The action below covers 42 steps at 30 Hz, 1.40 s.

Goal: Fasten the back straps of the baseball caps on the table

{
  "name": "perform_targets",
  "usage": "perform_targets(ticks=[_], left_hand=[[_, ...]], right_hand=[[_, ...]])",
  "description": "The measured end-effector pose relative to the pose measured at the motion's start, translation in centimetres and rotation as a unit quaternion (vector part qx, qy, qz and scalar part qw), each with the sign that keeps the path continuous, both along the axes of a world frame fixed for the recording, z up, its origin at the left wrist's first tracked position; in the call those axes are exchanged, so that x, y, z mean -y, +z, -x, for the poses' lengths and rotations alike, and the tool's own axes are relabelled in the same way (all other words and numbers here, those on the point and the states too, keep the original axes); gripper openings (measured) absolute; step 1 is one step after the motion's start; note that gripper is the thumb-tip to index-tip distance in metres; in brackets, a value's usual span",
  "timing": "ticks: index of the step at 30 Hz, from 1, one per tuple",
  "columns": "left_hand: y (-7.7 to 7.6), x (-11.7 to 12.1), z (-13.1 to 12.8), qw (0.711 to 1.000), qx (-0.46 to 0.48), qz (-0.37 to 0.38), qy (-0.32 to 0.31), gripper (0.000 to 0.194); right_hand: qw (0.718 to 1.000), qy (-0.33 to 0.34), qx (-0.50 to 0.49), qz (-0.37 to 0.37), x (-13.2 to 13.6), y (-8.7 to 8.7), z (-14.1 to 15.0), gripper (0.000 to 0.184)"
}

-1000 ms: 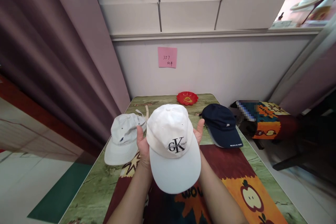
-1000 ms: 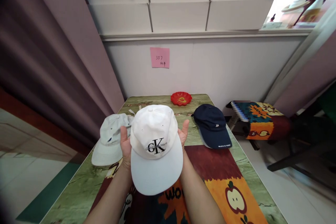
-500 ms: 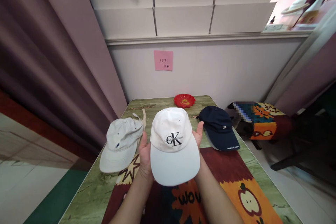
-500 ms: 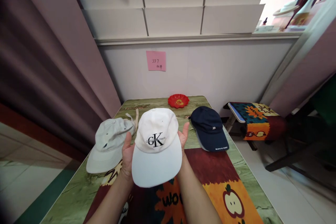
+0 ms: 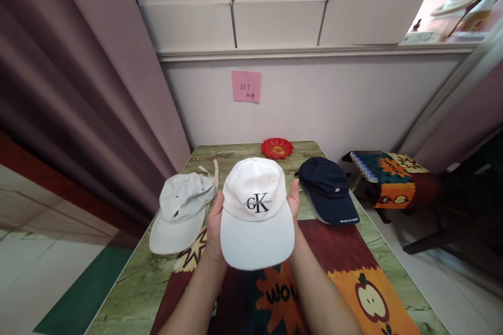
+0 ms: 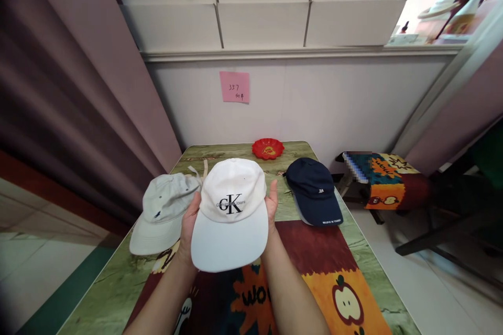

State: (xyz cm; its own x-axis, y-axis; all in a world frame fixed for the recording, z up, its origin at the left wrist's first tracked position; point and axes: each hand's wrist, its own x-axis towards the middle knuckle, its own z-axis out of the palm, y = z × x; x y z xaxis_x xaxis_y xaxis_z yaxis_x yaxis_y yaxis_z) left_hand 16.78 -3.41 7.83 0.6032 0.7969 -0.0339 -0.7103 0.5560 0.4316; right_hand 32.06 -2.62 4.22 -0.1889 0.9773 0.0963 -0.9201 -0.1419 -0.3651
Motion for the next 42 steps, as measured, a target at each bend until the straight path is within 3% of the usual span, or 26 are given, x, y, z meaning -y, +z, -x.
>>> perform_targets(ticks=[5, 11, 13, 16, 19, 24, 29, 32, 35, 38, 42], left_hand=[[0.9, 0.0, -0.2, 0.995, -0.087, 0.025, 0.034, 0.066], [1.2, -1.5, 0.5, 0.996, -0.061, -0.005, 0.067, 0.070], [0.7, -2.1, 0.8, 0.994, -0.046, -0.005, 0.100, 0.069], [-0.3, -2.7, 0.6, 0.990, -0.032, 0.014, 0.136, 0.066], [-1.0, -2.8, -0.8, 0.990, -0.051, 0.041, 0.127, 0.063], [-1.7, -1.5, -3.1, 0.984, -0.138, 0.050, 0.098, 0.053], [-4.6, 1.8, -2.8, 0.948, -0.318, 0.001, -0.010, 0.031], [-6.7, 3.4, -1.9, 0.920, -0.391, -0.013, -0.008, 0.022], [-8.0, 3.8, -1.1, 0.908, -0.418, 0.002, 0.005, 0.016], [-8.4, 3.6, -0.6, 0.908, -0.419, 0.012, 0.014, 0.013], [-8.7, 3.2, -0.5, 0.907, -0.420, 0.012, 0.006, 0.013]], right_hand=[[1.000, 0.002, 0.017, 0.008, -0.4, 0.6, 0.0, 0.088], [0.998, 0.047, 0.008, 0.046, 2.2, 1.1, 0.1, 0.090], [0.996, 0.019, -0.013, 0.087, 4.3, 0.8, 0.7, 0.080], [0.984, -0.066, -0.016, 0.163, 7.1, 0.0, 1.4, 0.046], [0.967, -0.137, 0.014, 0.215, 8.4, -0.3, 0.9, 0.044], [0.958, -0.221, 0.069, 0.168, 6.7, 1.3, -4.9, 0.055], [0.919, -0.352, 0.091, 0.150, 3.5, 2.4, -13.7, 0.037], [0.869, -0.412, 0.100, 0.254, 3.0, 0.8, -17.6, 0.026], [0.835, -0.423, 0.097, 0.338, 3.8, -1.9, -19.6, 0.023], [0.828, -0.410, 0.100, 0.369, 4.8, -3.7, -20.4, 0.019], [0.845, -0.394, 0.103, 0.346, 5.0, -3.7, -21.3, 0.013]])
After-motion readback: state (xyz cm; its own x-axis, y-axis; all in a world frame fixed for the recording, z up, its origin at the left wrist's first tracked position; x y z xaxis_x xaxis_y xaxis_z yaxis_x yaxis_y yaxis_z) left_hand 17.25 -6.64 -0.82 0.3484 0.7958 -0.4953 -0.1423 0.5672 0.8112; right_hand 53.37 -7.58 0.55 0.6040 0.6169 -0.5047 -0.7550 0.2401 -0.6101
